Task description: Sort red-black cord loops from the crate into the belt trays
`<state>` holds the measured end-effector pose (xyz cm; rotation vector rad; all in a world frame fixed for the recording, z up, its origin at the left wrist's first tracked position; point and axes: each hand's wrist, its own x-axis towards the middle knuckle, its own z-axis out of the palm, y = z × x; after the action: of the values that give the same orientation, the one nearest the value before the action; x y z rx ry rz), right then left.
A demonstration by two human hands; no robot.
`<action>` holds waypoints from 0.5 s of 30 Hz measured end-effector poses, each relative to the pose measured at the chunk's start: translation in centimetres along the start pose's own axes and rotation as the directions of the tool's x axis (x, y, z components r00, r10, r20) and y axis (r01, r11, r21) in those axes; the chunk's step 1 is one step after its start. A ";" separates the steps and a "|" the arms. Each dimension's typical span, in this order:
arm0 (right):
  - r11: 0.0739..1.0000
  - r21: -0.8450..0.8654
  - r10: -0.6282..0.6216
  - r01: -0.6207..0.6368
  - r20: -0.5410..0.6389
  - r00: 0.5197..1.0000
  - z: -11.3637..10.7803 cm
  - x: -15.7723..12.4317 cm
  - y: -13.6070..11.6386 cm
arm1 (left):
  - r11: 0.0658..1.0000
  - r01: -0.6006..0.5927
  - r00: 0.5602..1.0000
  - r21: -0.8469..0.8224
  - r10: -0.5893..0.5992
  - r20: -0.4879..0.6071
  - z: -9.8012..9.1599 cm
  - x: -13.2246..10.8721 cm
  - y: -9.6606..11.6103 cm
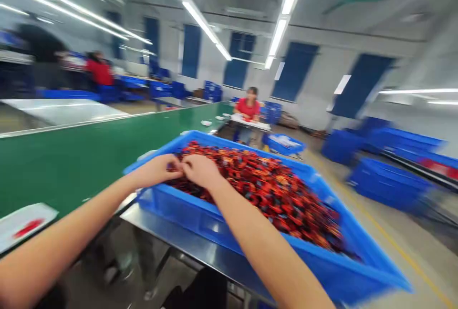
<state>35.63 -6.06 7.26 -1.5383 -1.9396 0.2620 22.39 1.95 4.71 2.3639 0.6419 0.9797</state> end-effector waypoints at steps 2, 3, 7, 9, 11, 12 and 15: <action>0.995 -0.056 -0.092 0.088 -0.070 0.993 1.1 1.1 0.9 | 0.999 0.038 0.998 0.032 -0.036 -0.041 -1.6 -1.3 -0.9; 0.989 -0.088 -0.126 0.116 -0.110 0.986 1.3 1.4 1.4 | 0.998 0.054 0.995 0.034 -0.051 -0.080 -1.9 -1.6 -1.0; 0.985 -0.111 -0.159 0.131 -0.295 0.942 1.1 0.9 2.3 | 0.997 0.065 0.972 -0.038 -0.072 -0.222 -1.8 -2.8 -0.2; 0.987 -0.117 -0.144 0.111 -0.328 0.934 1.0 0.6 2.2 | 0.985 0.042 0.955 -0.168 -0.089 -0.282 -1.9 -4.1 0.3; 0.988 -0.124 -0.129 0.095 -0.303 0.944 1.1 0.5 2.2 | 0.940 0.016 0.932 -0.341 -0.137 -0.334 -2.2 -5.9 0.5; 0.988 -0.126 -0.123 0.090 -0.284 0.951 1.2 0.6 2.2 | 0.911 0.010 0.919 -0.412 -0.171 -0.356 -2.5 -6.9 0.6; 0.989 -0.122 -0.117 0.089 -0.247 0.962 1.5 0.7 2.1 | 0.859 0.015 0.871 -0.511 -0.262 -0.415 -3.4 -10.2 0.7</action>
<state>36.37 -4.45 5.27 -1.4552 -1.8475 -0.0855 13.65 -3.72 2.07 1.6061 0.6338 1.4711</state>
